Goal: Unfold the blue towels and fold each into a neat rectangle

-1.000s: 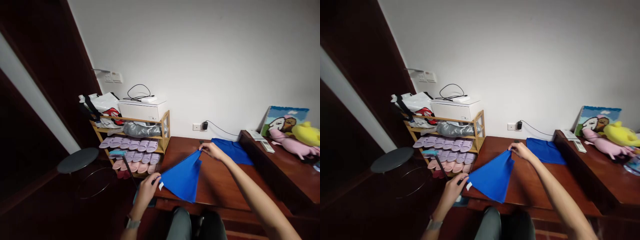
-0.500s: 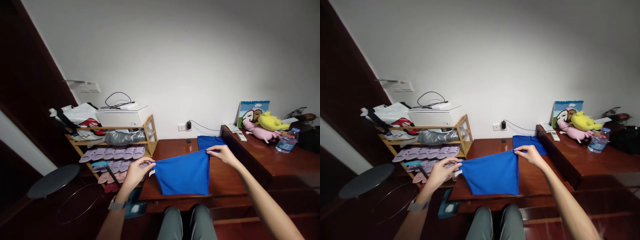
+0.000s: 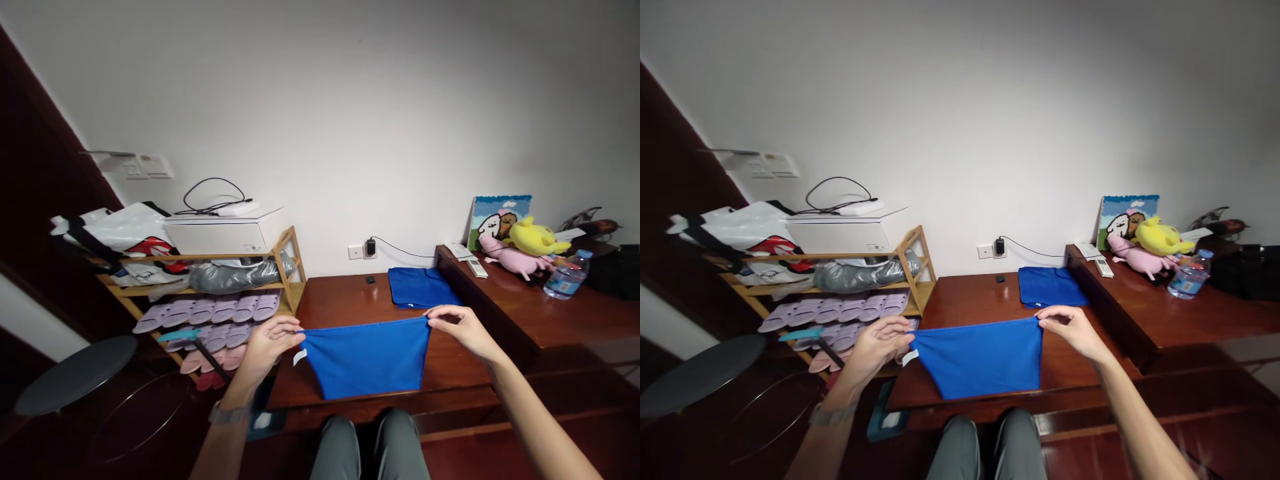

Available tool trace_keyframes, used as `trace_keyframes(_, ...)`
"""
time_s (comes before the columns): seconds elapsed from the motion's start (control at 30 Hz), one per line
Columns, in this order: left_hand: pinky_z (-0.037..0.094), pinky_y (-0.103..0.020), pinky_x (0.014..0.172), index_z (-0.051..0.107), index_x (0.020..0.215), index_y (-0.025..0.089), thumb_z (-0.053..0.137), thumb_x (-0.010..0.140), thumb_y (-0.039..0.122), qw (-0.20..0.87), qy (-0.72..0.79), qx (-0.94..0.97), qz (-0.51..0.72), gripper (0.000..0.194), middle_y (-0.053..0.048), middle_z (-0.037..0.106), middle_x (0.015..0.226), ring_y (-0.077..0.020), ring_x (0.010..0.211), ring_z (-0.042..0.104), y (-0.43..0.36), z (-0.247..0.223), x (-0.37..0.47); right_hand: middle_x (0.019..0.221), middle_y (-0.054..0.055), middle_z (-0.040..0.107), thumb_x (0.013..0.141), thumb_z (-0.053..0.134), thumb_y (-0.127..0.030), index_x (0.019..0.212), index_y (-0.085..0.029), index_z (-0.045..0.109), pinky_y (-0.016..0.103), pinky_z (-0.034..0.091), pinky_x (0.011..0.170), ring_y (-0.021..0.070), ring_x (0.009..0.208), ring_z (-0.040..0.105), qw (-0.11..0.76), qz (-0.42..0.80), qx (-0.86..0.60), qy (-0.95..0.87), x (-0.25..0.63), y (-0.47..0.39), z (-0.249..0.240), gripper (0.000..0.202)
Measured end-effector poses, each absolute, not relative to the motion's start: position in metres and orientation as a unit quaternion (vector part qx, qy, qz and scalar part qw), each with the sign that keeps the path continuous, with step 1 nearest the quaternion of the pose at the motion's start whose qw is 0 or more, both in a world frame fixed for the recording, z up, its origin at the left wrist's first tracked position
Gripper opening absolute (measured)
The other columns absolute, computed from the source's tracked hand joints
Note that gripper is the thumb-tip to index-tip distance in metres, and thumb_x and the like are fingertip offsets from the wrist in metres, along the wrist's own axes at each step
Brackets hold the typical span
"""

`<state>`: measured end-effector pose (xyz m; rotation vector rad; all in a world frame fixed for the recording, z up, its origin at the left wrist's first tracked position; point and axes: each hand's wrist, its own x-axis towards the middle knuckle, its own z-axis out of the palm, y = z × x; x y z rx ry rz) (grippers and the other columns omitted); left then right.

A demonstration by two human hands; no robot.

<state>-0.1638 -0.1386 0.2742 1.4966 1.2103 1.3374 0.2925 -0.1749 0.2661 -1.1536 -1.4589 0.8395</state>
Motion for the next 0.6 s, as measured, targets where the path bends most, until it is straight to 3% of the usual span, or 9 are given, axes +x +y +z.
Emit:
trace_keyframes(0.23, 0.069, -0.037, 0.070, 0.074, 0.087, 0.021, 0.100, 0.052, 0.045, 0.386, 0.487, 0.597, 0.508, 0.050, -0.006, 0.082, 0.080, -0.0254, 0.074, 0.079, -0.131, 0.281, -0.176, 0.102, 0.012, 0.085, 0.076, 0.089, -0.067, 0.075, -0.027, 0.087, 0.038, 0.066, 0.086, 0.0285, 0.095, 0.080, 0.525, 0.345, -0.464, -0.625, 0.292, -0.177, 0.259, 0.039)
trace_keyframes(0.5, 0.061, -0.027, 0.057, 0.076, 0.069, 0.021, 0.098, 0.054, 0.044, 0.347, 0.503, 0.543, 0.576, 0.034, -0.005, 0.082, 0.076, -0.0210, 0.068, 0.075, -0.134, 0.276, -0.179, 0.101, 0.013, 0.084, 0.079, 0.090, -0.060, 0.081, -0.028, 0.089, 0.034, 0.068, 0.074, 0.0273, 0.091, 0.079, 0.559, 0.309, -0.470, -0.610, 0.293, -0.184, 0.246, 0.033)
trace_keyframes(0.6, 0.060, -0.027, 0.054, 0.082, 0.077, 0.021, 0.097, 0.058, 0.049, 0.361, 0.516, 0.525, 0.573, 0.037, -0.004, 0.082, 0.077, -0.0203, 0.064, 0.074, -0.119, 0.269, -0.182, 0.103, 0.014, 0.084, 0.080, 0.090, -0.059, 0.083, -0.027, 0.089, 0.035, 0.068, 0.075, 0.0281, 0.093, 0.079, 0.561, 0.300, -0.479, -0.605, 0.292, -0.175, 0.243, 0.032)
